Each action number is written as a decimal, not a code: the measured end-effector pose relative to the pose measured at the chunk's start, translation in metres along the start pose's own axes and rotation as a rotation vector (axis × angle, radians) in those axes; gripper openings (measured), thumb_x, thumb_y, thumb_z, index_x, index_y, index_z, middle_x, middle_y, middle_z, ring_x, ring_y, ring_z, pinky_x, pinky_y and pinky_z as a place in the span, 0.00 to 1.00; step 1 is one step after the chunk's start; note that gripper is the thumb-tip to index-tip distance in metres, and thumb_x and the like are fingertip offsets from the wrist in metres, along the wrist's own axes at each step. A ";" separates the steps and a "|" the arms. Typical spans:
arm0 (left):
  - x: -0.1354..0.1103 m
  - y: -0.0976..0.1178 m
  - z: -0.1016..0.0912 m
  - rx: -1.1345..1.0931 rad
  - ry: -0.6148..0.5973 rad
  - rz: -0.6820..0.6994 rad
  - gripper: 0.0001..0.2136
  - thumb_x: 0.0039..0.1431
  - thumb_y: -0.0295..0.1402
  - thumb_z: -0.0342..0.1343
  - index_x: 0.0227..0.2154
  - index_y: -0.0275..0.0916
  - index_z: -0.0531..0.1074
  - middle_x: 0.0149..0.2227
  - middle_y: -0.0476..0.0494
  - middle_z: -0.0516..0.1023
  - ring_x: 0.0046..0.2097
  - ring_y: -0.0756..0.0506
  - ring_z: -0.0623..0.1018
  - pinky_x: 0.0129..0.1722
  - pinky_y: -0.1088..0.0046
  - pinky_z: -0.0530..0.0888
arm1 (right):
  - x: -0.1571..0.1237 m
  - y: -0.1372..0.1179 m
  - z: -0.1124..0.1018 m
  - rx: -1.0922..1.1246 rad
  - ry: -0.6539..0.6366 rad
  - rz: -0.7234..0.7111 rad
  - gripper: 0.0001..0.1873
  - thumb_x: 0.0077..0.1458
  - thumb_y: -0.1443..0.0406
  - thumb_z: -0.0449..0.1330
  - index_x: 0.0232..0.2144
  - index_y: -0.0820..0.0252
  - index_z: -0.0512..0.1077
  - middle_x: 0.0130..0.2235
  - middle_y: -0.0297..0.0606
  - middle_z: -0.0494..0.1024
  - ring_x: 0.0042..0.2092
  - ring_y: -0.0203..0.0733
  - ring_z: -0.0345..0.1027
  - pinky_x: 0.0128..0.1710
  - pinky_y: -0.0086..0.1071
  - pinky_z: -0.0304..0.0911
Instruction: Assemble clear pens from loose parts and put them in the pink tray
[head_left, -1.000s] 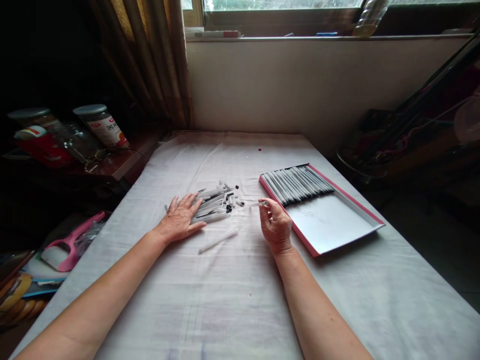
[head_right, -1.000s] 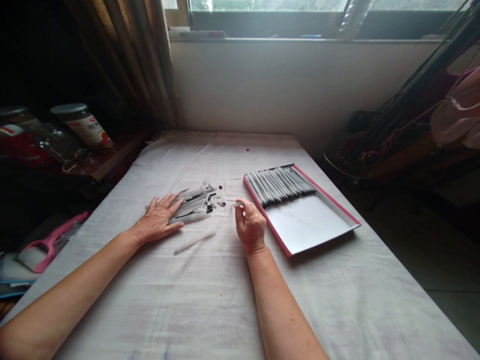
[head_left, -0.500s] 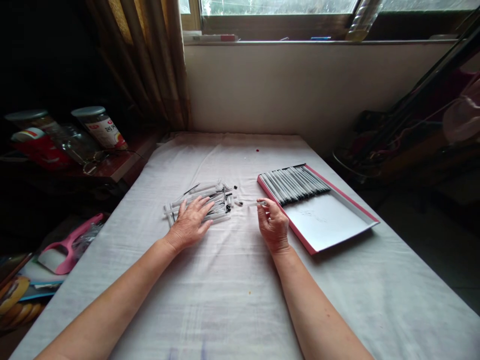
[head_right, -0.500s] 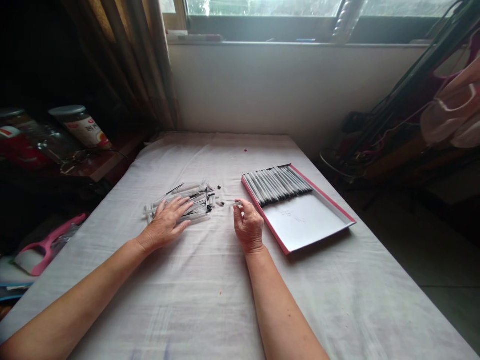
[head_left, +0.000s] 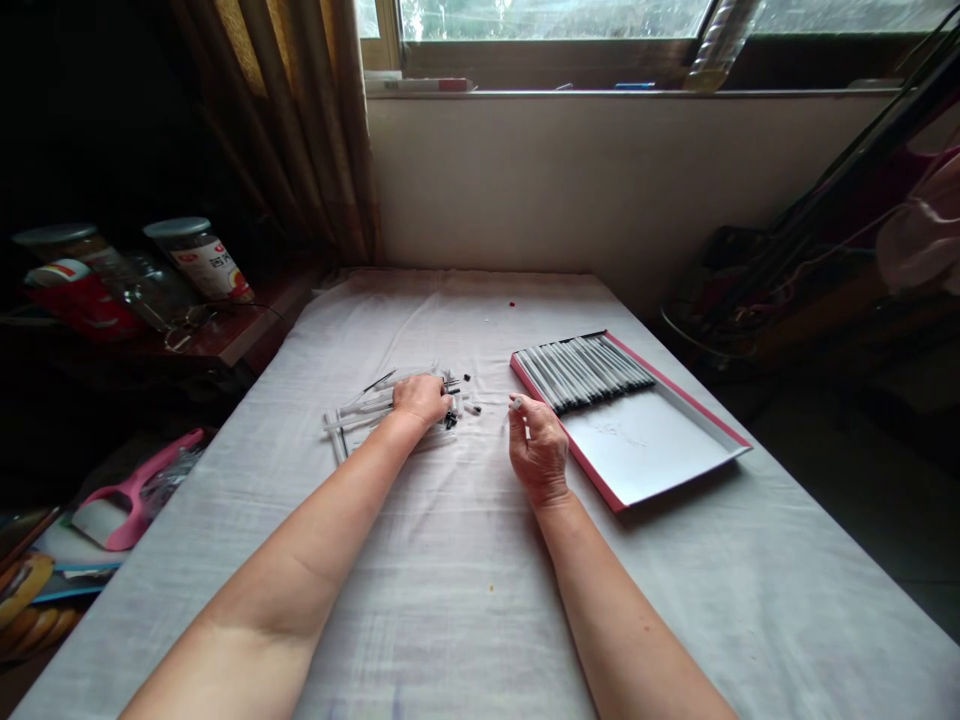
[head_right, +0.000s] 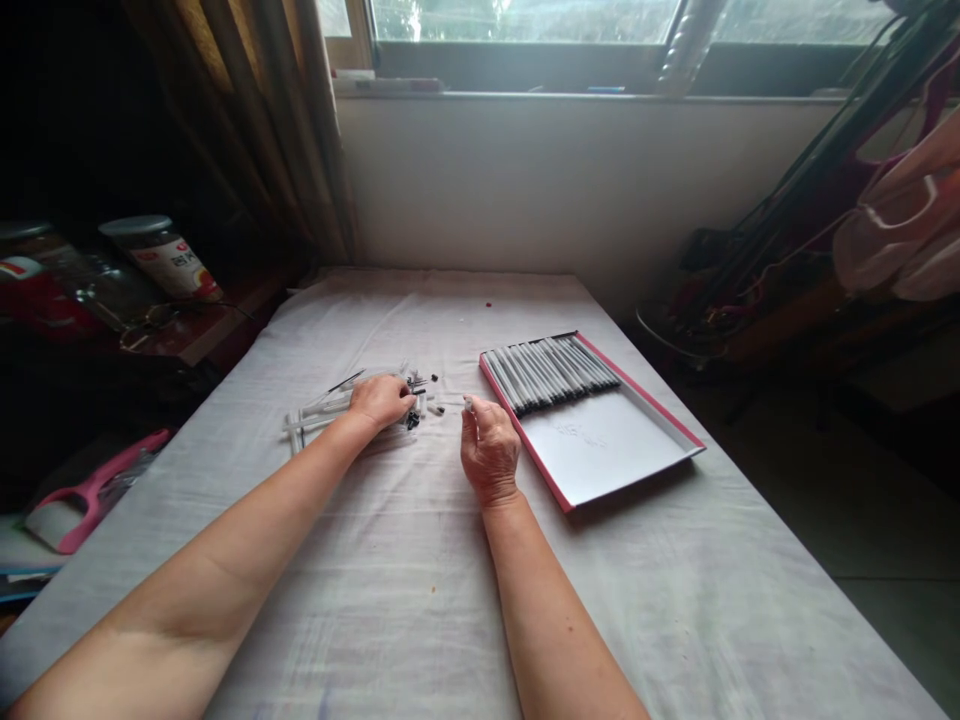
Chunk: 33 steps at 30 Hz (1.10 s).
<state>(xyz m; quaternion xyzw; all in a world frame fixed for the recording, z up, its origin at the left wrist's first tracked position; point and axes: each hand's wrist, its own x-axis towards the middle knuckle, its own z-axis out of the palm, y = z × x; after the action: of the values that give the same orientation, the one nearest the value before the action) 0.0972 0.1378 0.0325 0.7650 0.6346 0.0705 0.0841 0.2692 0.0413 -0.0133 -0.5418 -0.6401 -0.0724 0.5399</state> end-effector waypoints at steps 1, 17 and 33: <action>0.001 -0.001 0.000 -0.023 -0.001 -0.011 0.07 0.51 0.38 0.56 0.27 0.44 0.79 0.33 0.42 0.82 0.41 0.38 0.79 0.42 0.65 0.71 | 0.001 0.000 0.001 -0.009 -0.003 -0.001 0.13 0.63 0.66 0.50 0.45 0.59 0.72 0.41 0.45 0.79 0.43 0.44 0.73 0.45 0.39 0.68; -0.115 -0.050 -0.013 -0.464 0.396 0.224 0.11 0.61 0.40 0.49 0.37 0.42 0.75 0.36 0.45 0.81 0.38 0.45 0.79 0.39 0.72 0.73 | -0.007 -0.007 0.001 -0.113 -0.129 -0.045 0.14 0.62 0.66 0.53 0.45 0.53 0.76 0.38 0.40 0.76 0.40 0.43 0.66 0.43 0.37 0.61; -0.123 -0.051 -0.014 -0.362 0.368 0.291 0.10 0.62 0.37 0.49 0.37 0.42 0.75 0.37 0.46 0.80 0.39 0.46 0.79 0.41 0.73 0.73 | -0.010 -0.020 0.003 -0.132 -0.221 -0.169 0.14 0.63 0.66 0.52 0.45 0.53 0.76 0.39 0.41 0.76 0.42 0.43 0.65 0.45 0.37 0.57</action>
<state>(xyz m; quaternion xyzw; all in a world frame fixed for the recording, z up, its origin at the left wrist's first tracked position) 0.0223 0.0265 0.0345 0.7950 0.4998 0.3311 0.0918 0.2508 0.0295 -0.0122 -0.5250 -0.7327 -0.0995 0.4215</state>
